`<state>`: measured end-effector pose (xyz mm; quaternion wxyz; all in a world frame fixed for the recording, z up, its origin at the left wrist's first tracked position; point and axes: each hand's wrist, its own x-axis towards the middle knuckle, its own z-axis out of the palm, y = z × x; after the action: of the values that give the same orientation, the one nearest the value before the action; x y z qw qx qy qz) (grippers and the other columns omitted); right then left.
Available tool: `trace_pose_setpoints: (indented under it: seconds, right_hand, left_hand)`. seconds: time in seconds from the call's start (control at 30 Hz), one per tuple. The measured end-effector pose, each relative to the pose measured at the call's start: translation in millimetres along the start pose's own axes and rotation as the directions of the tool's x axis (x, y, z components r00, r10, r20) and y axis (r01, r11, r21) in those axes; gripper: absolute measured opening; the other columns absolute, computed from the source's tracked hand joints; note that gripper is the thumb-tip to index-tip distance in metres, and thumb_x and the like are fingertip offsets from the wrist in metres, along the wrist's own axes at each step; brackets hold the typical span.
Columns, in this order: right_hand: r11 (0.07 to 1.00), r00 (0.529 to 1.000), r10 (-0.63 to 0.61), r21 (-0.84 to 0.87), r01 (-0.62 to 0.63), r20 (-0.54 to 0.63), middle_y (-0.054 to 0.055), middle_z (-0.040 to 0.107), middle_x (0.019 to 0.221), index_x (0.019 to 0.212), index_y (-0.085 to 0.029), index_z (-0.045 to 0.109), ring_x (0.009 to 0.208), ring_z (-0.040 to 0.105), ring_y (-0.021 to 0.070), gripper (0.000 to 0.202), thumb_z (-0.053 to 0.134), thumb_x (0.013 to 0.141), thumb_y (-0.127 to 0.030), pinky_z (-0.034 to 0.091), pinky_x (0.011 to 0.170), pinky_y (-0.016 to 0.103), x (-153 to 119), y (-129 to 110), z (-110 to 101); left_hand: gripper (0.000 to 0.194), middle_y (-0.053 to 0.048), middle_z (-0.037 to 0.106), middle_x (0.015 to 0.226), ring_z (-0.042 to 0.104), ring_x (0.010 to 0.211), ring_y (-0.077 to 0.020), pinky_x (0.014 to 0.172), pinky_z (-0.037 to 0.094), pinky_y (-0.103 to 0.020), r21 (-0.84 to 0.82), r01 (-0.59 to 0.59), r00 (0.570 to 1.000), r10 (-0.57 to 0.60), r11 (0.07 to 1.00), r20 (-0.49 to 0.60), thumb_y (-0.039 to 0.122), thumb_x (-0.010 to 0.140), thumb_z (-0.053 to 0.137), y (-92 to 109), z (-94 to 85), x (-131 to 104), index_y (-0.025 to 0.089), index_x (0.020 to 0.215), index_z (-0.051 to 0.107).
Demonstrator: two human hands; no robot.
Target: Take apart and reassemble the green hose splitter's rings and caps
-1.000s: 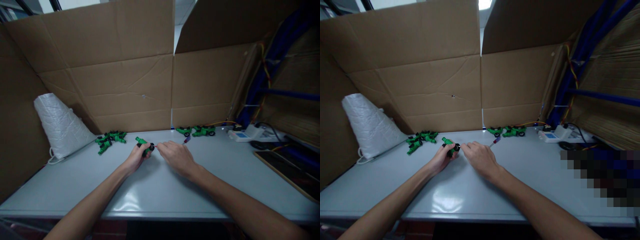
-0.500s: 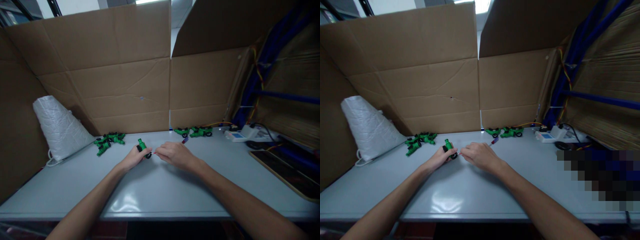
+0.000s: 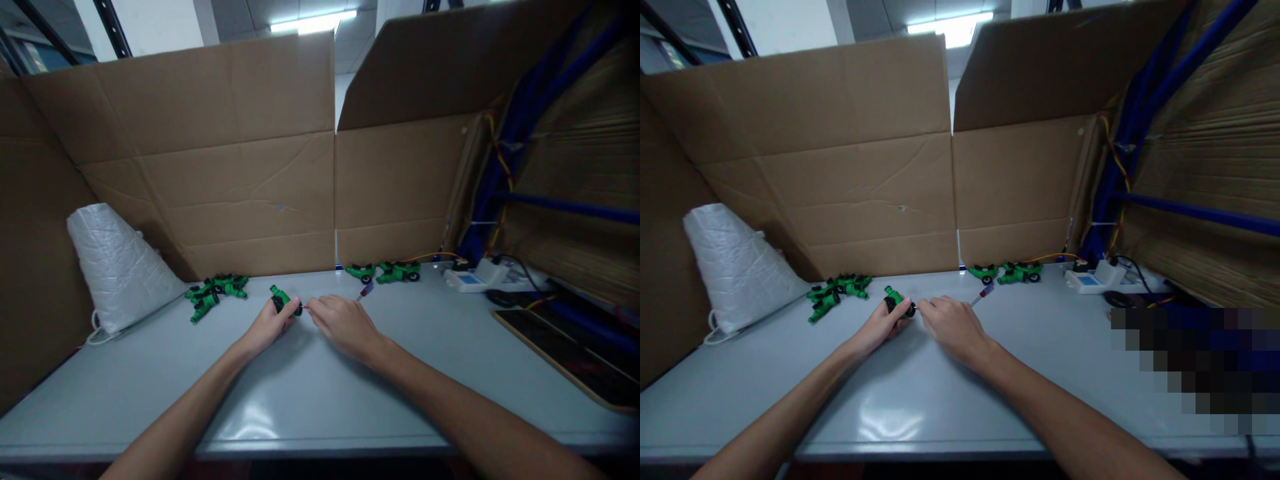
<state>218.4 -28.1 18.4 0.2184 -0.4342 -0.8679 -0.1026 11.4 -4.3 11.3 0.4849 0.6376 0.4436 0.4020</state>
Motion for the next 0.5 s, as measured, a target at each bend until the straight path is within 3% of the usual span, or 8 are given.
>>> trace_pose_setpoints:
  seconds: [0.13,0.3,0.5]
  right_hand:
    - [0.993,0.996,-0.092,0.079,0.092,-0.012,0.003,0.073,0.092,0.103,-0.022,0.067,0.085,0.064,0.0176,0.015,0.053,0.107,-0.025,0.035,0.069,0.027,-0.6,8.8,-0.8]
    - [0.966,0.982,-0.189,0.176,0.191,-0.027,0.003,0.072,0.089,0.102,-0.021,0.070,0.080,0.062,0.0160,0.018,0.053,0.107,-0.026,0.035,0.069,0.026,-1.3,17.7,11.1]
    - [0.924,0.974,-0.226,0.311,0.222,-0.024,0.005,0.075,0.099,0.112,-0.023,0.070,0.089,0.065,0.0168,0.020,0.051,0.109,-0.025,0.041,0.075,0.025,-0.9,23.3,18.6]
  left_hand:
    - [0.059,0.006,0.040,0.056,0.031,0.050,-0.0093,0.048,0.022,-0.024,0.075,0.022,1.000,-0.021,0.997,-0.015,0.075,0.086,0.065,-2.3,-5.6,0.6,0.021,0.071,0.048]
    - [0.057,0.004,0.049,0.059,0.040,0.056,-0.0127,0.051,0.029,-0.024,0.250,-0.039,0.999,0.035,0.968,0.019,0.073,0.085,0.067,-6.6,-14.1,0.3,0.019,0.070,0.054]
    - [0.056,0.003,0.051,0.057,0.043,0.055,-0.0138,0.052,0.029,-0.025,0.332,-0.090,0.996,0.075,0.939,0.057,0.071,0.085,0.068,-4.7,-19.6,-0.2,0.019,0.067,0.057]
